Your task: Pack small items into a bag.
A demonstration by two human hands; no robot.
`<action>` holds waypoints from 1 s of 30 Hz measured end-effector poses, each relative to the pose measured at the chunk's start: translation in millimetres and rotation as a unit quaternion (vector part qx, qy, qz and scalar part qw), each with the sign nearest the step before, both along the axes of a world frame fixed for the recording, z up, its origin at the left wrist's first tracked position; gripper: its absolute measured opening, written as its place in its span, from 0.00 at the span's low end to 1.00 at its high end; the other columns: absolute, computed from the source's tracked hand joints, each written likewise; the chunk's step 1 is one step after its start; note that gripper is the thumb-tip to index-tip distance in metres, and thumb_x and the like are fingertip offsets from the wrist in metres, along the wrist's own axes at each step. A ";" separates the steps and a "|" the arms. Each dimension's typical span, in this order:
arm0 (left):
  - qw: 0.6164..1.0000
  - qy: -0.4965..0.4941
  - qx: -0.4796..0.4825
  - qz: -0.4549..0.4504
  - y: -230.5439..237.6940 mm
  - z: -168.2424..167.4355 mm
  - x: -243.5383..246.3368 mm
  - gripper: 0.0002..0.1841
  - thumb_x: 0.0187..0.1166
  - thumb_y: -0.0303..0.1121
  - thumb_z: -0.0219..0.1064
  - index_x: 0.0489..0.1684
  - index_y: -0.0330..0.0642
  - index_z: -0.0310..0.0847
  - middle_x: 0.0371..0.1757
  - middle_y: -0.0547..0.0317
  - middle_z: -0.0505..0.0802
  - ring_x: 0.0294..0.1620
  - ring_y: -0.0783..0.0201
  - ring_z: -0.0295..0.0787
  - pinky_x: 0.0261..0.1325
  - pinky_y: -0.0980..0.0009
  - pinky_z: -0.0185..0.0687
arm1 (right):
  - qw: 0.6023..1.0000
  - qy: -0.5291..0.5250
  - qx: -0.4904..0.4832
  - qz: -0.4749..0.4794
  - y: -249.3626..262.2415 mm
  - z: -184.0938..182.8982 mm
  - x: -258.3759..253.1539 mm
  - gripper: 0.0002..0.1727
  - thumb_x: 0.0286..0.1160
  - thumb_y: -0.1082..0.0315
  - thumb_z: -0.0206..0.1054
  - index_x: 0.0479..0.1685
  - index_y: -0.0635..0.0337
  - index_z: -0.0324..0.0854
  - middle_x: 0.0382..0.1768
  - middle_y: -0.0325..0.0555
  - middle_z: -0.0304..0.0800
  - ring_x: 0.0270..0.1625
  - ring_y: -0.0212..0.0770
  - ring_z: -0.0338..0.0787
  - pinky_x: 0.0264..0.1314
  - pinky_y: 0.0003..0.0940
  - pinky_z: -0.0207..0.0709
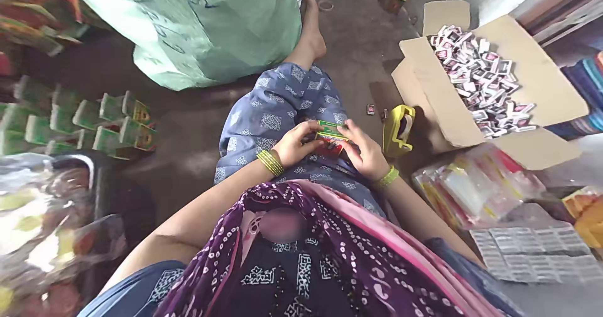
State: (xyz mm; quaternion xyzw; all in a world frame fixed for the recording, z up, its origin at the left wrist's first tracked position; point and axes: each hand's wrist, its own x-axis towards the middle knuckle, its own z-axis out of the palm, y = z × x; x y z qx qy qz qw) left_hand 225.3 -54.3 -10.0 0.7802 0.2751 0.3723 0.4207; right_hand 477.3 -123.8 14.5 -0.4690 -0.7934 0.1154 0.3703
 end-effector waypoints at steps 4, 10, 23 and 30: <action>1.000 -0.019 -0.005 0.011 1.8 -2.9 -1.1 0.20 0.80 0.32 0.73 0.67 0.34 0.80 0.70 0.47 0.86 0.69 0.62 0.87 0.72 0.62 0.86 | 0.981 0.108 -0.062 -0.148 4.0 4.1 49.7 0.28 0.86 0.62 0.64 0.82 0.65 0.68 0.68 0.53 0.88 0.68 0.42 0.90 0.71 0.45 0.86; 0.999 -0.032 0.013 0.016 1.1 -3.6 0.2 0.17 0.81 0.33 0.70 0.64 0.33 0.81 0.68 0.46 0.87 0.70 0.61 0.86 0.73 0.62 0.84 | 0.866 0.035 -0.188 -0.462 -7.3 -2.6 167.2 0.20 0.81 0.65 0.67 0.68 0.66 0.81 0.65 0.61 0.87 0.69 0.54 0.87 0.75 0.54 0.76; 0.999 -0.038 -0.008 0.010 1.3 -4.8 -0.9 0.17 0.82 0.33 0.69 0.65 0.35 0.80 0.72 0.46 0.85 0.70 0.62 0.86 0.71 0.64 0.85 | 0.814 0.133 -0.346 -0.448 -0.1 -51.7 205.8 0.28 0.70 0.59 0.80 0.67 0.64 0.83 0.64 0.59 0.89 0.70 0.54 0.86 0.77 0.56 0.75; 0.999 -0.050 -0.006 0.004 1.2 -5.9 -0.7 0.17 0.82 0.32 0.70 0.66 0.37 0.80 0.72 0.48 0.85 0.69 0.62 0.86 0.70 0.64 0.86 | 0.740 0.269 -0.387 -0.479 -9.4 -34.7 199.7 0.19 0.71 0.54 0.79 0.58 0.51 0.89 0.31 0.35 0.84 0.22 0.27 0.71 0.27 0.25 0.68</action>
